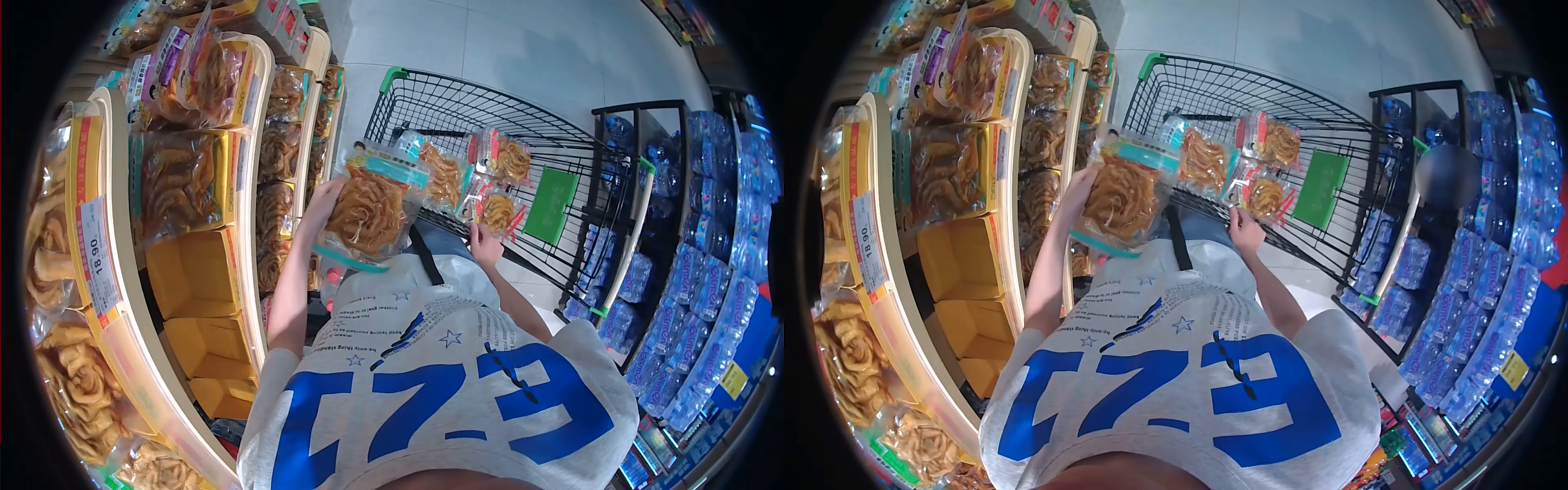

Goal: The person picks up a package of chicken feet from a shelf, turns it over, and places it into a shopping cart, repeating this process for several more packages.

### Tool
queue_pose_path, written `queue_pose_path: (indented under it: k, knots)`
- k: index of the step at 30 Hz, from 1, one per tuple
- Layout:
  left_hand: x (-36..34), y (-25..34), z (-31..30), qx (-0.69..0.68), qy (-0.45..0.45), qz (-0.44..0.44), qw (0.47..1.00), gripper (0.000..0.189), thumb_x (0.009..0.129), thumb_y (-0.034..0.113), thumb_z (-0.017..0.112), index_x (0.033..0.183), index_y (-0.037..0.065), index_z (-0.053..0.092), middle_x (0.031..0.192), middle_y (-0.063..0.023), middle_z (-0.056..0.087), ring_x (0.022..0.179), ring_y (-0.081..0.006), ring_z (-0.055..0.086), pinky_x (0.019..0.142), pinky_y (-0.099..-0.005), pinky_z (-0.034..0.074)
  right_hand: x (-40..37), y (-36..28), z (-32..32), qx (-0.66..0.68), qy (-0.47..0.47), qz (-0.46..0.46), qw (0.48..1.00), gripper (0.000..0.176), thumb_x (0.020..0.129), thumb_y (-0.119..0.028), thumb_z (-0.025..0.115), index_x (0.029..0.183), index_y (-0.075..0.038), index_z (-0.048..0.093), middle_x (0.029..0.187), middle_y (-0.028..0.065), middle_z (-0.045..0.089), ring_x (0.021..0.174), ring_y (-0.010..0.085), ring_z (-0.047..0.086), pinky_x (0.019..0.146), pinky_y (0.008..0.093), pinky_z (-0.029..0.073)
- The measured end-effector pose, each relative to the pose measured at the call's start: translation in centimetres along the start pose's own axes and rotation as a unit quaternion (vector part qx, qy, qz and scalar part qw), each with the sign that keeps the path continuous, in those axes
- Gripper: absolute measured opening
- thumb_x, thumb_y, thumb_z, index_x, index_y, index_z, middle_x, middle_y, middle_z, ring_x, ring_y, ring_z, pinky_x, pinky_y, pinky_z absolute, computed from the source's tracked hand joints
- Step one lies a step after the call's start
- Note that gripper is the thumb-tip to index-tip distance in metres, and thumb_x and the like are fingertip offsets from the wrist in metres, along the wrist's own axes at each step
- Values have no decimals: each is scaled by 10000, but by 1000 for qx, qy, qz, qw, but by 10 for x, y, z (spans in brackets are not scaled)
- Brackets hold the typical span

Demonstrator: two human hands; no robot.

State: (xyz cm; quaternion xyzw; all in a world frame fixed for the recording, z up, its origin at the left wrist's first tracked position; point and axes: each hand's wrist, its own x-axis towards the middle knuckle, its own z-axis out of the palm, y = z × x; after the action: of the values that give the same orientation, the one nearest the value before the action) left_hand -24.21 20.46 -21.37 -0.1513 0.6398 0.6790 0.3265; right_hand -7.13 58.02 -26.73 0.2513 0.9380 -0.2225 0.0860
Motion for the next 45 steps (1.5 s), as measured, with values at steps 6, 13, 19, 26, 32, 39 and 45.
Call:
queue_pose_path:
  k: [6, 13, 19, 26, 32, 39, 45]
  knots:
    - [42, -29, 14, 110, -85, -38, 990, 427, 850, 365, 637, 1050, -12, 628, 922, -64, 643, 840, -102, 570, 749, -245, 456, 8, -6, -14, 28, 24, -2, 999, 310, 787, -353, 601, 1061, -211, 568, 735, 20, 659, 672, 240, 647, 562, 381, 474]
    - [70, -87, 18, 253, -65, 29, 965, 544, 767, 447, 691, 1101, 39, 556, 931, -174, 630, 855, -240, 609, 748, -326, 469, 24, -8, -29, -31, 9, -3, 999, 213, 767, -310, 589, 931, -173, 582, 755, 15, 668, 684, 228, 650, 569, 371, 473]
    - [41, -59, 55, 263, -30, -4, 964, 551, 772, 435, 695, 1139, 68, 511, 902, -153, 634, 825, -204, 617, 715, -312, 480, 49, 11, -40, -19, 48, -61, 997, 138, 739, -257, 601, 829, -153, 596, 724, 18, 642, 681, 222, 637, 573, 360, 469]
    - [40, -81, 74, 222, -82, -72, 969, 550, 763, 475, 688, 1140, 104, 535, 943, -170, 633, 871, -229, 603, 766, -333, 466, 87, 41, -57, -63, 58, -120, 989, 99, 748, -256, 598, 800, -172, 596, 700, -5, 636, 635, 205, 634, 523, 355, 464]
    - [28, -80, 100, 196, -125, -69, 970, 680, 756, 489, 685, 1230, 41, 494, 1072, -194, 600, 986, -251, 585, 841, -336, 451, 126, 56, -76, -61, 61, -184, 979, 118, 770, -283, 606, 802, -170, 599, 695, -18, 637, 619, 195, 631, 507, 337, 466]
    - [38, -84, 129, 282, -182, -62, 940, 795, 734, 527, 682, 1306, 31, 441, 1231, -236, 522, 1161, -310, 498, 965, -354, 382, 181, 70, -99, -97, 40, -266, 958, 219, 760, -358, 627, 862, -168, 584, 732, -34, 620, 665, 187, 626, 522, 337, 462]
    - [42, -72, 154, 282, -261, -24, 923, 786, 765, 502, 664, 1381, 122, 358, 1243, -242, 513, 1154, -324, 506, 959, -352, 384, 230, 72, -117, -143, 28, -324, 935, 338, 744, -399, 642, 951, -142, 569, 816, -23, 623, 781, 183, 617, 567, 343, 477]
